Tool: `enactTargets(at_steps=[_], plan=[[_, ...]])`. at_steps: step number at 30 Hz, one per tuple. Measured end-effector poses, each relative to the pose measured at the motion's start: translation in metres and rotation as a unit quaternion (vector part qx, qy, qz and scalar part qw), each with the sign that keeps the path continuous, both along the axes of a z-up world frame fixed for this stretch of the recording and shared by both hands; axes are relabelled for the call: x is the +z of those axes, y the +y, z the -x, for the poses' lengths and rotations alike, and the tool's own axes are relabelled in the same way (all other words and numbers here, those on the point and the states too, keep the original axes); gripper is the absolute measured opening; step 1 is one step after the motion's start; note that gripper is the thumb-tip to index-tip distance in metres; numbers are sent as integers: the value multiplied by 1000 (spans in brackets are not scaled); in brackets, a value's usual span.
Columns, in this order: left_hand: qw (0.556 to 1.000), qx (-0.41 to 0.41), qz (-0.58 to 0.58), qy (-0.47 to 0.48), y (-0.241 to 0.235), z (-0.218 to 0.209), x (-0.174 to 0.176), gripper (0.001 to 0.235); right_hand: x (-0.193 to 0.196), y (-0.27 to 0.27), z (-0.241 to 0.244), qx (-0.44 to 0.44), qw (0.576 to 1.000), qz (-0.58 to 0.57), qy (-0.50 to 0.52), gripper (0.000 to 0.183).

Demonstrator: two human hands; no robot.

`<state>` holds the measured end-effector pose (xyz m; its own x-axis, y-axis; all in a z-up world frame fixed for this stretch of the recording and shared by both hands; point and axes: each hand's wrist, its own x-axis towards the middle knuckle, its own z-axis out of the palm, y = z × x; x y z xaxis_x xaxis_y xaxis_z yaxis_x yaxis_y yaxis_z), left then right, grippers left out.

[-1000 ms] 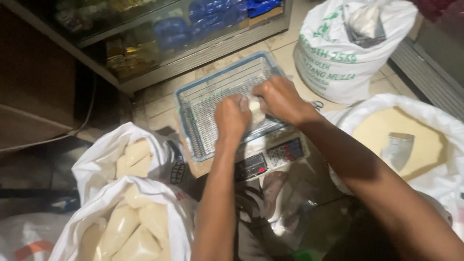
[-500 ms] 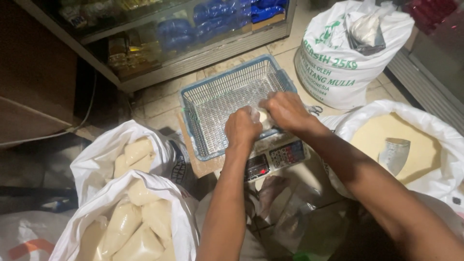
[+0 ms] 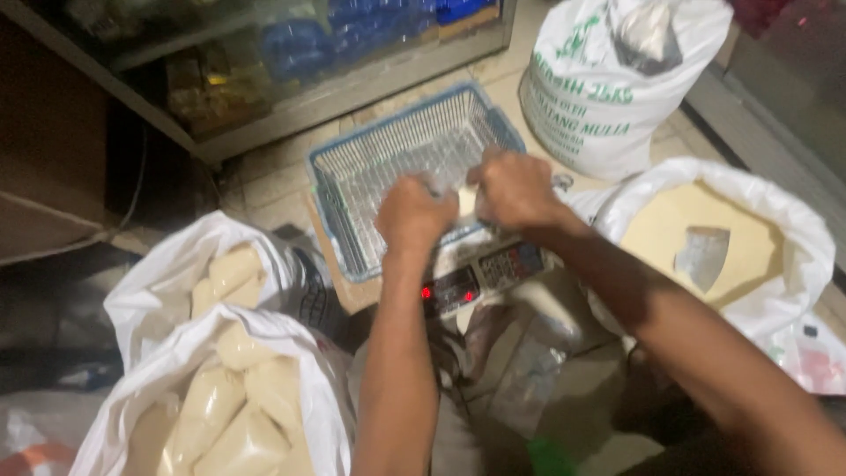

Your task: The person scoops food powder from a large sack into small plastic bags, weighs each bag on a digital scale, and ties the bags closed before placing them into another large sack.

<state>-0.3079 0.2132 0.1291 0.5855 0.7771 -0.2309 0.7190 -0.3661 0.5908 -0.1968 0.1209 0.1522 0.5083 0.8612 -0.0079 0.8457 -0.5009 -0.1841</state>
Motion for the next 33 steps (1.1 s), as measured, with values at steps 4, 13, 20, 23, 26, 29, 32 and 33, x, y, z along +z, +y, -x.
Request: enactTargets(at_steps=[4, 13, 20, 23, 26, 29, 32, 33], plan=[[972, 63, -57, -221, 19, 8, 10, 31, -21, -27, -25, 16, 989, -146, 20, 18], [861, 183, -133, -456, 26, 21, 2, 23, -30, -69, -35, -41, 982, -178, 53, 14], [844, 135, -144, -499, 19, 15, 2, 17, -33, -68, -28, -57, 980, -179, 60, 11], [837, 119, -157, -511, 17, 8, -1, 9, -38, -67, -27, -65, 979, -178, 72, 10], [824, 94, -178, -530, 18, -3, -10, 12, -44, -67, -28, -74, 979, -173, 78, 8], [823, 44, -161, -544, -6, -11, -10, 35, -53, -69, -32, -77, 979, -172, 77, 10], [865, -56, -49, -496, -37, -19, -17, 37, -64, -75, -39, -89, 980, -160, 79, 15], [888, -126, 29, -441, -48, -23, -21, 29, -67, -79, -43, -95, 981, -149, 84, 18]])
